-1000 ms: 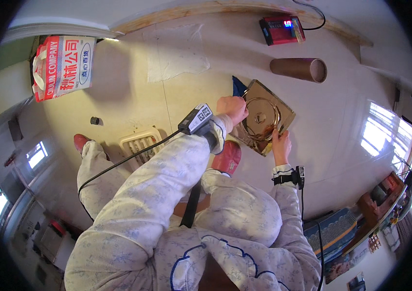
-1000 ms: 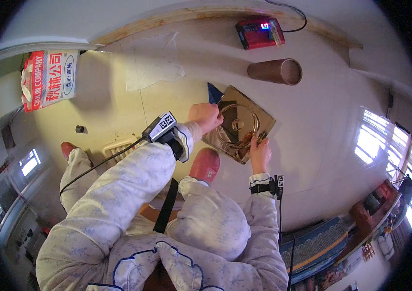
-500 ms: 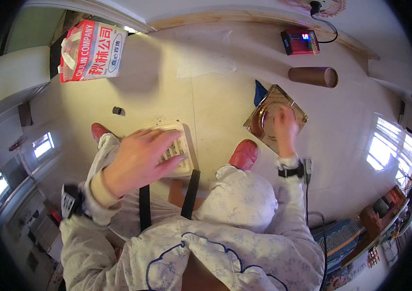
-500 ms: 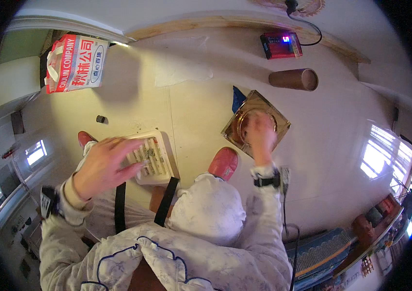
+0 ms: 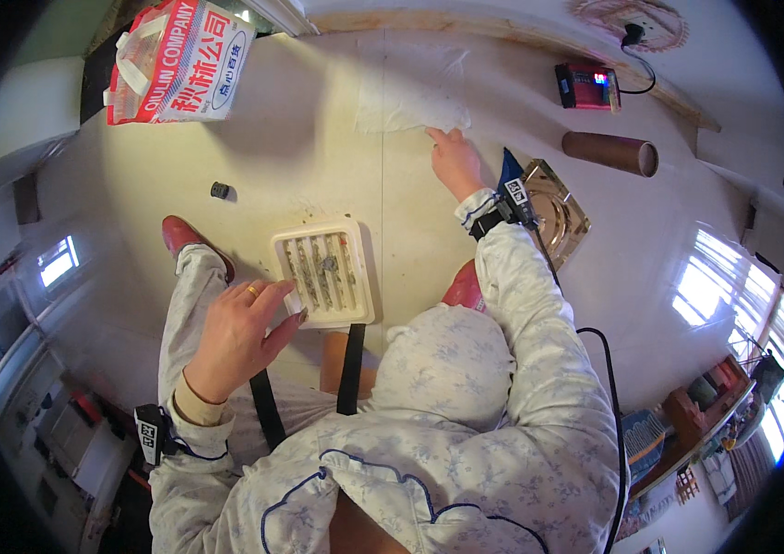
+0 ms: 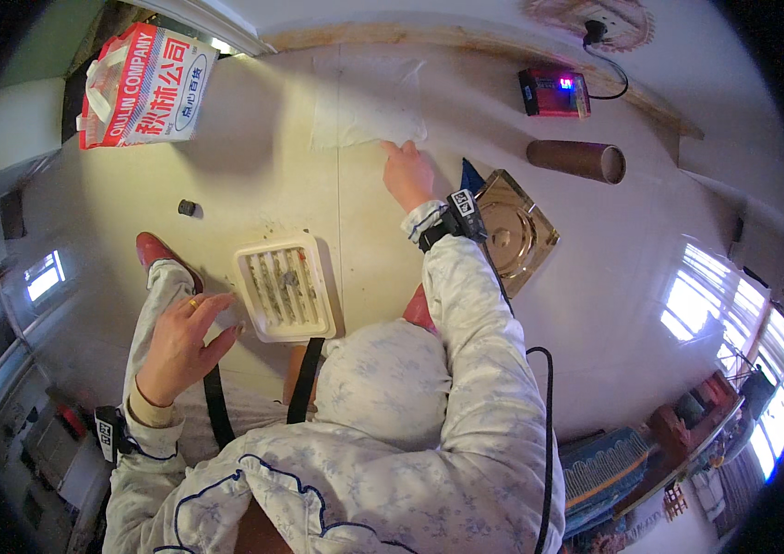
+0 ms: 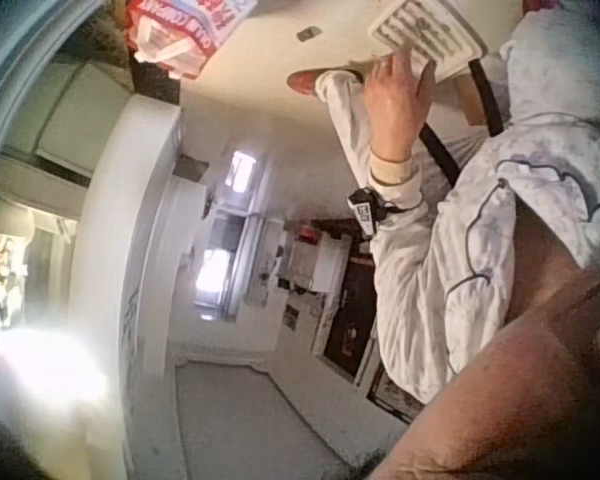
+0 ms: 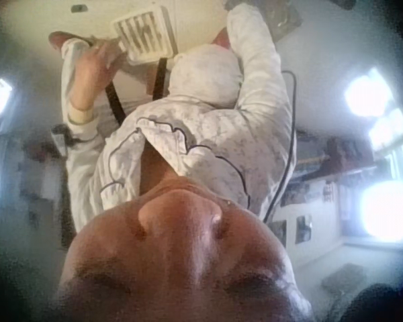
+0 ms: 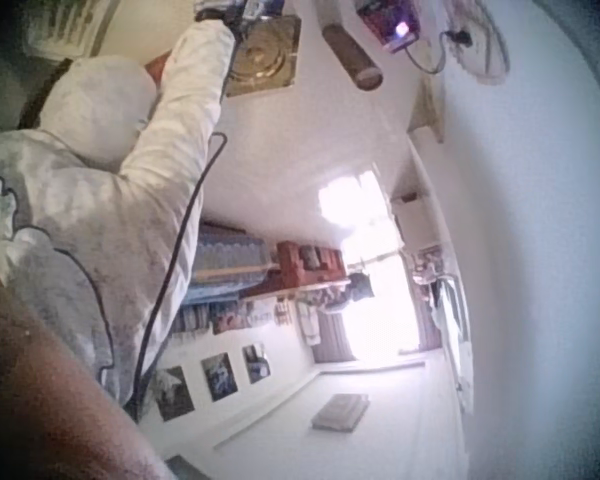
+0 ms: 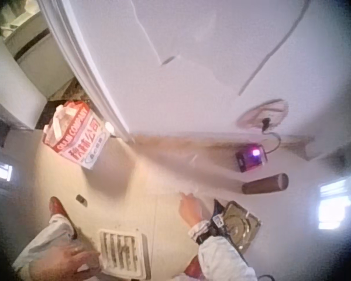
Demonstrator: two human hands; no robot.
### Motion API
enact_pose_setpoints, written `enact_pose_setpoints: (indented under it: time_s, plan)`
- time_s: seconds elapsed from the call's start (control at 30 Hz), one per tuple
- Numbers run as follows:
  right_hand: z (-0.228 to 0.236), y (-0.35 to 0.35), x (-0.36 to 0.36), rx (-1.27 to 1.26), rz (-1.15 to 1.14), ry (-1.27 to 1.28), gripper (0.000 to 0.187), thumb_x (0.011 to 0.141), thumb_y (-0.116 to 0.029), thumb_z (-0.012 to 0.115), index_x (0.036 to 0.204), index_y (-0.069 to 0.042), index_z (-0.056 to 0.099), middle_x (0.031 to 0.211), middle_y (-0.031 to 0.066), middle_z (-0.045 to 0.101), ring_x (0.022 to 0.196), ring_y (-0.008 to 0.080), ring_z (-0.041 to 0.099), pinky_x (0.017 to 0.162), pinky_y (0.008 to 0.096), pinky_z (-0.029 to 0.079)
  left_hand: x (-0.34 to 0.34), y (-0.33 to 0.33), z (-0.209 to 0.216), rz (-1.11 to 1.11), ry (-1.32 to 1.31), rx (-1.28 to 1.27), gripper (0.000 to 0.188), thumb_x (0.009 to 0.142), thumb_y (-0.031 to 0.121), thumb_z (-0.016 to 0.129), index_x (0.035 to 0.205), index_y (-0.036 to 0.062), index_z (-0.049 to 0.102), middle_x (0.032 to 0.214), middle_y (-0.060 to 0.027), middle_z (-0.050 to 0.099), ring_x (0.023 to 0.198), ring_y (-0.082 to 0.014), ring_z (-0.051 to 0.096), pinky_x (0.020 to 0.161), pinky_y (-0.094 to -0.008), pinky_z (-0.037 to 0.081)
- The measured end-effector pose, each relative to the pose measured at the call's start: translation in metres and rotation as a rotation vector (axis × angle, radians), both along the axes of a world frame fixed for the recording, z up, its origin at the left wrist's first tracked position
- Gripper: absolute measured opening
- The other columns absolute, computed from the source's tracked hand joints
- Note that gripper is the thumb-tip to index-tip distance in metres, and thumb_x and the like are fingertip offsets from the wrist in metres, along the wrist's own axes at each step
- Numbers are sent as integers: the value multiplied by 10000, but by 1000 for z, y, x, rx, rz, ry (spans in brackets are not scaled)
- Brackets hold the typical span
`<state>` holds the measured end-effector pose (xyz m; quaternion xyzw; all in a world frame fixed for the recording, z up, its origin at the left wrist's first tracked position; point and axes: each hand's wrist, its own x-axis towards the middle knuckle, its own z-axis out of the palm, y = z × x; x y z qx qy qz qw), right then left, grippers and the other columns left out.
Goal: The person assembles a small incense holder by placing a dark circular base into a gold-colored square frame, then inserts a bundle of incense sticks into the holder. The person handles the base, frame, and incense sticks, then places the assembled holder on the floor.
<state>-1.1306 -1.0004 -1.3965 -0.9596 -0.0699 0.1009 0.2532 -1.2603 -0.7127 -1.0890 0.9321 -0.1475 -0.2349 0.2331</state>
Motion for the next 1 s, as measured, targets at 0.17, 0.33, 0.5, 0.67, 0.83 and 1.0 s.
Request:
enact_pose_setpoints:
  time_s: [0.17,0.33,0.5,0.67,0.83,1.0]
  plan:
    - [-3,5,-6,3,-16,18,408,840,-117,511,1239,-196,544,973,170,560,857,372,582,741,481,490,-1,0,-3,-15,-15,-10,364,751,138,696,1082,32,588,848,-111,605,795,-292,592,699,-392,465]
    - [-12,2,-7,-54,6,9,447,843,-123,513,1282,-209,509,951,170,561,838,370,594,728,477,496,0,-1,-11,-52,48,11,360,755,141,691,1080,28,587,858,-118,606,813,-294,591,709,-394,460]
    - [-9,3,-3,-132,27,159,544,845,-127,501,1377,-204,415,1009,183,583,873,390,599,744,488,491,1,-5,-15,-56,61,18,362,760,148,691,1084,26,586,878,-115,611,822,-295,590,729,-398,456]
    - [9,14,16,9,-173,230,601,841,-165,491,1415,-103,325,1077,211,625,918,383,615,762,485,488,7,-11,-15,-57,71,12,371,764,144,694,1097,23,582,938,-124,622,864,-305,593,759,-398,460]
    - [20,15,26,219,-292,444,662,829,-195,480,1443,-81,262,895,192,665,859,366,633,766,451,488,9,-14,-13,-28,119,22,382,757,121,701,1105,25,579,993,-140,629,913,-328,593,798,-406,464]
    - [8,9,23,105,-256,374,681,822,-208,475,1454,-110,241,749,170,679,747,365,665,719,460,517,9,-16,-14,-60,98,8,385,752,120,702,1104,23,579,988,-144,630,914,-331,593,796,-407,468]
